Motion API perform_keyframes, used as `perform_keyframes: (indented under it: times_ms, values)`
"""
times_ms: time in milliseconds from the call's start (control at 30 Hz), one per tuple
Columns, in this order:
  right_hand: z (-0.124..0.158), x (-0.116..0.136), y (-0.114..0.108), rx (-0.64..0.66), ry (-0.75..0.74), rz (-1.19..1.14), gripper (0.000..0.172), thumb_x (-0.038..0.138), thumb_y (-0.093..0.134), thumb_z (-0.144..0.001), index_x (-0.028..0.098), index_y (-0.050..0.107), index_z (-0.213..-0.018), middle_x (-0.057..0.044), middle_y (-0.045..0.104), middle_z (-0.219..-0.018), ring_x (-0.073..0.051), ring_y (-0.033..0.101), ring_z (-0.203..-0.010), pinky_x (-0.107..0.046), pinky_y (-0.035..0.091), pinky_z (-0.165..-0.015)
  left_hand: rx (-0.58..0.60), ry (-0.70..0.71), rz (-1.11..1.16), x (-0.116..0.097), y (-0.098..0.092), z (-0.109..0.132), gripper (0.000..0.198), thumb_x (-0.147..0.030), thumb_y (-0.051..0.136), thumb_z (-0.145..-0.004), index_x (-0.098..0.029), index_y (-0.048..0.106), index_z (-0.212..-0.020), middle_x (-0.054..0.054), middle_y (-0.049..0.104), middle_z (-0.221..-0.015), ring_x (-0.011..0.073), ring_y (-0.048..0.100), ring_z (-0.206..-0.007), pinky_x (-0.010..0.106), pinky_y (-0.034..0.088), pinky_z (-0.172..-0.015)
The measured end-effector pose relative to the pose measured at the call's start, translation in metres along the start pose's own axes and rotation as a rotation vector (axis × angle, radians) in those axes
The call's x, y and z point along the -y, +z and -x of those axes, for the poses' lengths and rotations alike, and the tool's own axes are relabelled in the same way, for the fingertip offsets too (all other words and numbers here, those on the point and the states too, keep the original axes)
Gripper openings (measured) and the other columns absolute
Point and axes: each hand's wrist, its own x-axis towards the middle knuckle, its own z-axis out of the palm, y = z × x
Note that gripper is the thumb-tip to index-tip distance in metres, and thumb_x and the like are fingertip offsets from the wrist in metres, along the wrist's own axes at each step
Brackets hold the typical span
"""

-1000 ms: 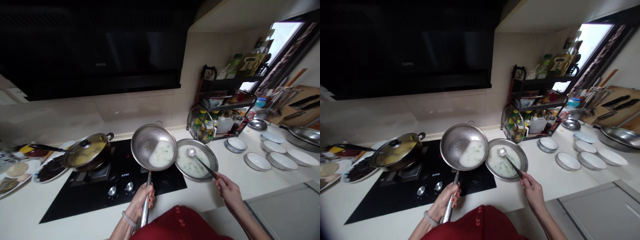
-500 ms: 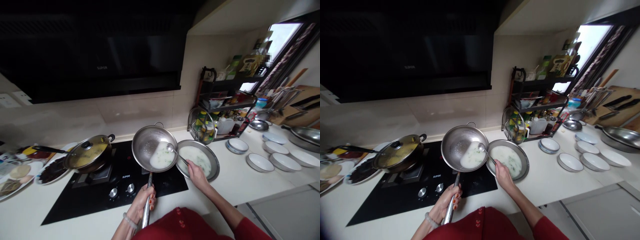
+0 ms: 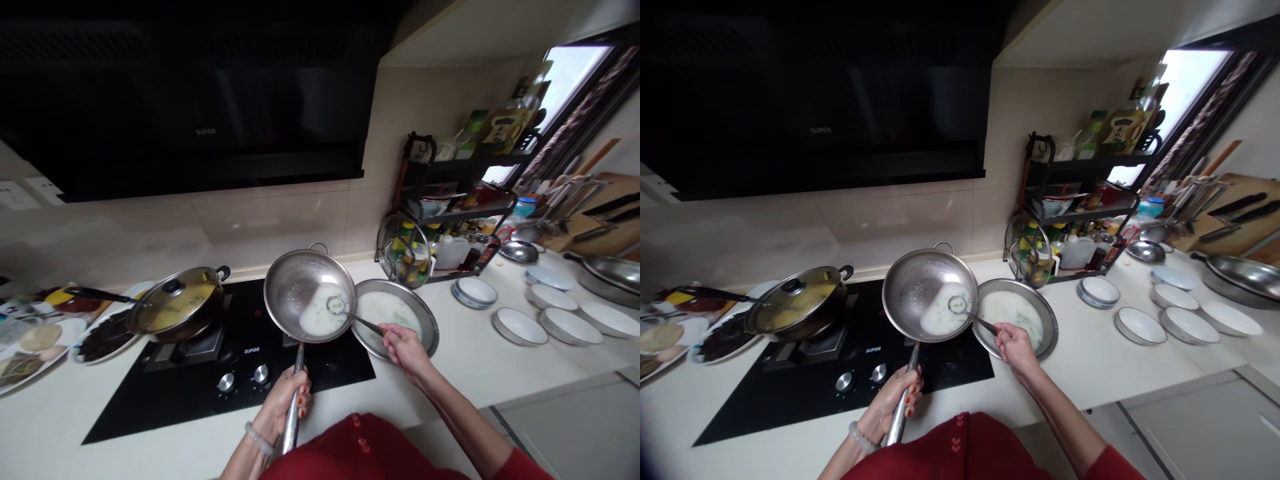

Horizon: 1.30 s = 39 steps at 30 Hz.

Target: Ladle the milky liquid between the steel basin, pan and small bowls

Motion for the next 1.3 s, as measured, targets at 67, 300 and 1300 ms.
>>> perform_keyframes:
  times_ms: [67,300,1300]
  values:
    - [0.006,0.005,-0.002,0.002,0.027,-0.014,0.035,0.027,0.057,-0.06,0.011,0.061,-0.092,0.005,0.048,-0.047,-0.005,0.031,-0.036,-0.017,0.019,-0.035,0.0,-0.006,-0.002,0.0,0.0,0.0,0.031,-0.027,0.063,-0.059,-0.022,0.038,-0.075,-0.011,0.038,-0.048,0.0028,0.027,-0.034,0.015,0.026,-0.03]
    - [0.019,0.012,-0.01,0.009,0.056,-0.044,0.044,0.028,0.059,-0.057,0.009,0.058,-0.097,0.006,0.048,-0.046,-0.003,0.028,-0.035,-0.016,0.015,-0.035,0.004,-0.002,0.002,0.0,0.0,0.001,0.03,-0.026,0.063,-0.059,-0.022,0.038,-0.076,-0.01,0.04,-0.05,0.0026,0.027,-0.034,0.015,0.026,-0.03]
    - [0.024,-0.062,-0.135,-0.258,-1.029,1.24,0.05,0.008,0.036,-0.081,0.02,0.05,-0.128,-0.01,0.067,-0.094,-0.022,0.066,-0.085,-0.029,0.052,-0.069,0.01,-0.002,0.013,0.0,0.001,0.002,0.036,-0.034,0.071,-0.061,-0.022,0.039,-0.074,-0.011,0.037,-0.048,0.0024,0.028,-0.034,0.015,0.023,-0.031]
